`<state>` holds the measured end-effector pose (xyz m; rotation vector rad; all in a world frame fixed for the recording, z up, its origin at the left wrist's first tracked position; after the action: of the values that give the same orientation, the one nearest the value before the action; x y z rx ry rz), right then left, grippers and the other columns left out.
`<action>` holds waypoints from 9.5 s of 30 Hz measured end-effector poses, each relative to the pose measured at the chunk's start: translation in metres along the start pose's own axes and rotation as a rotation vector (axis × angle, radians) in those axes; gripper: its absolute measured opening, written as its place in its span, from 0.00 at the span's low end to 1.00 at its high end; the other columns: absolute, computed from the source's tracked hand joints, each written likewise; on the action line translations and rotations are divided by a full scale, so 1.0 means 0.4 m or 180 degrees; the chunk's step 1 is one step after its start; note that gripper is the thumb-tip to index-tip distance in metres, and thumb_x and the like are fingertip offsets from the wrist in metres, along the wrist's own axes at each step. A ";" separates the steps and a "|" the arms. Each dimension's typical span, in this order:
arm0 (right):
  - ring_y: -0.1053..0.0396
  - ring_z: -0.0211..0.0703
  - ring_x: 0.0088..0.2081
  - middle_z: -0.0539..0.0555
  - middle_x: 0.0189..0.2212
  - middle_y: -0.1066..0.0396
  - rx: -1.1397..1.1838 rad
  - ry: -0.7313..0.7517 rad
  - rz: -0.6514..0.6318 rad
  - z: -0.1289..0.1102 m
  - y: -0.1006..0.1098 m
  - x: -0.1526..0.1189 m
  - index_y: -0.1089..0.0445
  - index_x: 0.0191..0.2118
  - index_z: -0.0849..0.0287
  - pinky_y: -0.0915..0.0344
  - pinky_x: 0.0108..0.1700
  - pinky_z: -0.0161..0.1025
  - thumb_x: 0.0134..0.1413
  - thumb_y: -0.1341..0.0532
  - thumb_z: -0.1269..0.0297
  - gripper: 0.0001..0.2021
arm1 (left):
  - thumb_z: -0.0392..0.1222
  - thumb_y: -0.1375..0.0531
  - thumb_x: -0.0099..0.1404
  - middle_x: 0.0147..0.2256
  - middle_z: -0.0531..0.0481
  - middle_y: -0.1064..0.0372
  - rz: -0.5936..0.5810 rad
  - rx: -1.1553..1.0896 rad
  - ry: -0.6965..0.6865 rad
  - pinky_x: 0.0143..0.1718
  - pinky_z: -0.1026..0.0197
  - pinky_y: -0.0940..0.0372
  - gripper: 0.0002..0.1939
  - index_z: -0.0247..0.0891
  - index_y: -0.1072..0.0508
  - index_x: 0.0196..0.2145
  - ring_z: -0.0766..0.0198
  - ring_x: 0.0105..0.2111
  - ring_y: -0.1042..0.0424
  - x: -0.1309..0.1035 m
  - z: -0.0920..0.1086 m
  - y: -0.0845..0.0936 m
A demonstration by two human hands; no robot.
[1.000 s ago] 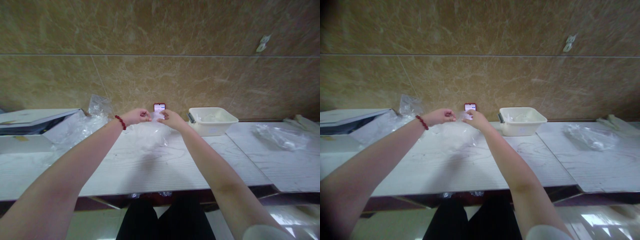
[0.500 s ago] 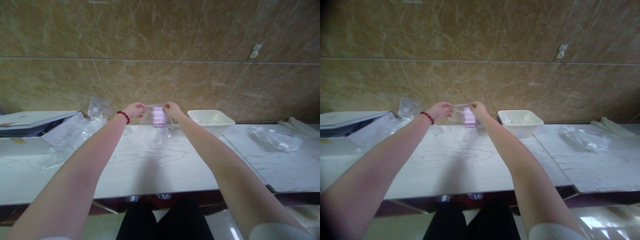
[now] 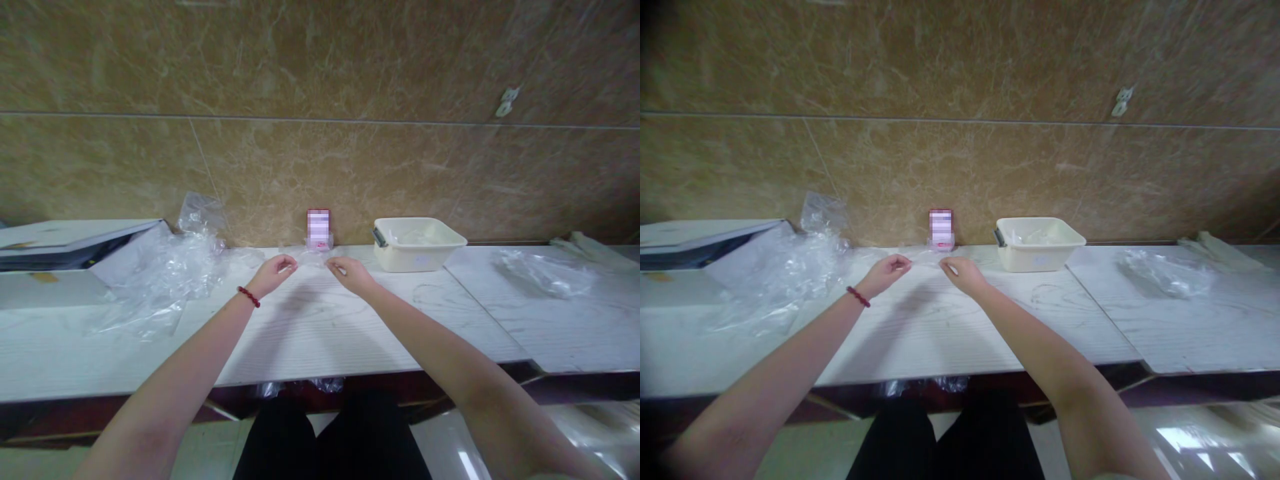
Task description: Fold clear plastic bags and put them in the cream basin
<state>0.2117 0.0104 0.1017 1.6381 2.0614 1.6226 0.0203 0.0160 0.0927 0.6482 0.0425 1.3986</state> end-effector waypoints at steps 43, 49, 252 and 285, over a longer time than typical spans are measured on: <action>0.65 0.50 0.59 0.52 0.59 0.62 -0.1488 -0.1298 -0.1268 0.193 -0.179 -0.078 0.56 0.58 0.51 0.67 0.54 0.56 0.51 0.61 0.44 0.30 | 0.63 0.62 0.56 0.59 0.50 0.61 -0.0926 0.2987 0.0793 0.52 0.40 0.64 0.32 0.50 0.52 0.56 0.50 0.58 0.62 0.010 -0.230 -0.177; 0.68 0.53 0.59 0.50 0.60 0.66 -0.1649 -0.1513 -0.1417 0.209 -0.175 -0.070 0.61 0.59 0.46 0.69 0.52 0.61 0.48 0.65 0.39 0.33 | 0.54 0.58 0.59 0.56 0.44 0.52 -0.0265 0.3005 0.1128 0.51 0.41 0.56 0.26 0.43 0.45 0.54 0.51 0.55 0.53 0.028 -0.282 -0.064; 0.43 0.53 0.49 0.62 0.48 0.39 -0.1371 -0.2126 -0.1652 0.166 -0.054 -0.055 0.46 0.54 0.56 0.48 0.47 0.52 0.53 0.56 0.51 0.25 | 0.68 0.57 0.50 0.60 0.50 0.66 -0.1728 0.2762 0.0695 0.50 0.36 0.68 0.32 0.58 0.46 0.52 0.41 0.57 0.69 -0.004 -0.238 -0.077; 0.34 0.40 0.33 0.56 0.30 0.31 -0.1137 -0.1943 -0.0763 0.255 -0.048 -0.097 0.36 0.34 0.61 0.44 0.33 0.32 0.49 0.50 0.65 0.09 | 0.56 0.58 0.60 0.49 0.44 0.40 -0.1185 0.2579 -0.1145 0.51 0.54 0.51 0.26 0.41 0.39 0.50 0.59 0.49 0.42 -0.023 -0.040 -0.227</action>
<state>0.2756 0.0529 0.0217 1.4514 1.4937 1.1362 0.0933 0.0113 0.0358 1.4723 0.4377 0.8533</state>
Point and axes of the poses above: each hand's wrist, its own x-axis towards the middle knuckle, its own y-axis out of the back of the hand, z = x × y, the point moved 6 cm from there along x, towards the middle knuckle
